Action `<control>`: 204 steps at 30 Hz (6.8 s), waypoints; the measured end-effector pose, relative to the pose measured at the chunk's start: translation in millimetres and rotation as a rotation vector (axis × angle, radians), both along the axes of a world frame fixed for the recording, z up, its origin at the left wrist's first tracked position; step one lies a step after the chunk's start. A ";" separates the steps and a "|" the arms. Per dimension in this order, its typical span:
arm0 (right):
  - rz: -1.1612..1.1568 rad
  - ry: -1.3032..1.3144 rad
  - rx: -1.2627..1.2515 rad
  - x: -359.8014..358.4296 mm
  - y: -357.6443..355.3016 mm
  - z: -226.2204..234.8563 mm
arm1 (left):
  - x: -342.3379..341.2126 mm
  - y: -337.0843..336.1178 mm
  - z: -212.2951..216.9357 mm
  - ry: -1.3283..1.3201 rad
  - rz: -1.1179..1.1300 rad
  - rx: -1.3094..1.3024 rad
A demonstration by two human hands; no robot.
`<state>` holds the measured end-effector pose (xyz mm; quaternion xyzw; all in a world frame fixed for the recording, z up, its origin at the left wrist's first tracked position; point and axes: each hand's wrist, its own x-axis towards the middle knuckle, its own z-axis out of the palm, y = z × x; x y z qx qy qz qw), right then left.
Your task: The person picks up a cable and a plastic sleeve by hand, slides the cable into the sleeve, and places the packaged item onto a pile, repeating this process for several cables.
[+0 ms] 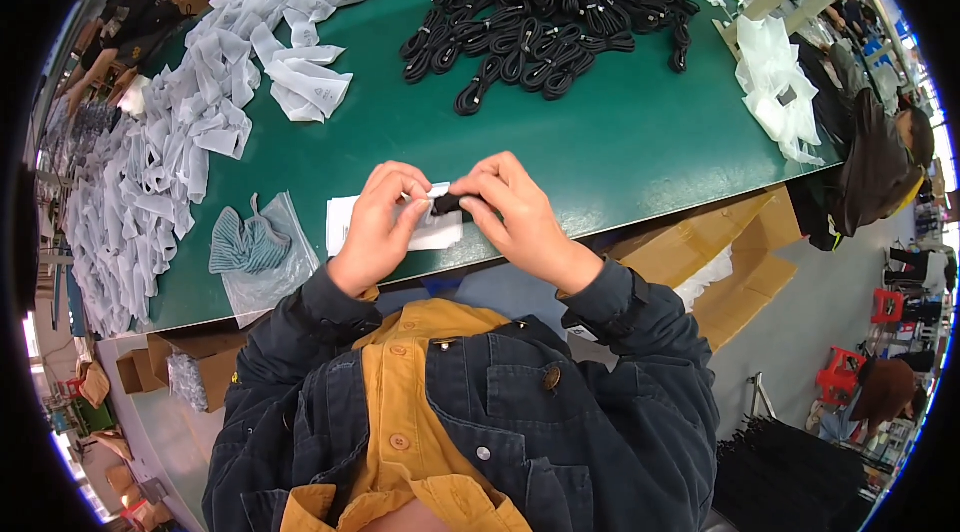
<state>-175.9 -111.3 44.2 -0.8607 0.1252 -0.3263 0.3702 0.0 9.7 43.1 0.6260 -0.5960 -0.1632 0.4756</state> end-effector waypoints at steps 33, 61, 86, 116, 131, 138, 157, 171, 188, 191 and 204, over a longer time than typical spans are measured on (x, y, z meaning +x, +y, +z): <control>0.163 -0.258 -0.549 99.8 -42.6 35.0 | 70.8 -36.2 43.1 1.160 -0.162 0.069; -0.198 0.406 -0.157 24.4 -48.6 -31.0 | -4.9 7.2 -42.0 -0.303 0.009 0.159; 0.040 0.225 -0.015 -36.4 6.3 -23.6 | -5.5 10.0 -36.1 0.351 0.074 0.207; 0.134 -0.103 0.114 36.5 -18.9 27.6 | 68.4 -18.4 27.9 0.878 -0.084 0.080; -0.264 0.455 -0.647 8.1 -123.8 -28.4 | 6.6 11.8 -26.2 -0.132 -0.040 0.160; -0.333 0.425 -0.553 -8.9 -82.3 -35.2 | -7.2 8.9 -43.3 -0.336 0.032 0.126; -0.384 0.212 -0.184 -22.0 -4.9 -15.5 | -5.3 12.2 -47.5 -0.214 0.040 0.110; -0.062 0.301 0.738 -30.7 17.9 -42.1 | -2.4 12.4 -37.6 0.124 0.156 0.133; -0.118 0.304 0.607 -28.1 20.8 -32.9 | -1.7 12.2 -37.3 0.276 0.134 0.122; -0.079 0.324 0.390 -28.8 21.4 -29.8 | -6.7 14.1 -29.6 0.129 0.072 0.055; 0.132 0.027 -0.291 -20.4 20.8 -5.1 | -4.9 12.4 -19.7 0.028 0.039 0.039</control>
